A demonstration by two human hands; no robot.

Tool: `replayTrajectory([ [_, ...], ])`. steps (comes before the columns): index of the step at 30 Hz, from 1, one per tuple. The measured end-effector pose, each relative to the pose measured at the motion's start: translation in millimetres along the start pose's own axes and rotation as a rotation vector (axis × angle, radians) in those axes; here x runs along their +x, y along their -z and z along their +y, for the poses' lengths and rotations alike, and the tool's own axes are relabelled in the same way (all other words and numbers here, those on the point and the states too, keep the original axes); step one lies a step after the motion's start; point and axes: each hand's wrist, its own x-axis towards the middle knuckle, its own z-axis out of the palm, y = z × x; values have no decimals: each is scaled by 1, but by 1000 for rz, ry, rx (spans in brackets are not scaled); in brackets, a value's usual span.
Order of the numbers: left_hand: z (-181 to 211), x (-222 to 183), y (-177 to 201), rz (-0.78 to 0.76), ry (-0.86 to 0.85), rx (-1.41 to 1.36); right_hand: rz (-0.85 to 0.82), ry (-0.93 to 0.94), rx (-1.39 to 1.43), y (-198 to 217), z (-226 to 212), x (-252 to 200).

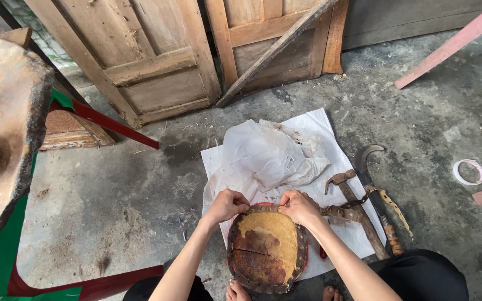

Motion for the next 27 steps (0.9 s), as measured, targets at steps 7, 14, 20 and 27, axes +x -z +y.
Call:
replayTrajectory([
  [7, 12, -11, 9, -49, 20, -62, -8, -7, -9, 7, -7, -11],
  [14, 7, -13, 2, -1, 41, -67, -13, -4, 4, 17, -19, -24],
  [20, -1, -20, -7, 49, 17, -59, -20, 2, 13, 16, -20, -26],
  [27, 1, -17, -5, 28, -12, -55, 2, -1, -12, 15, -19, -24],
])
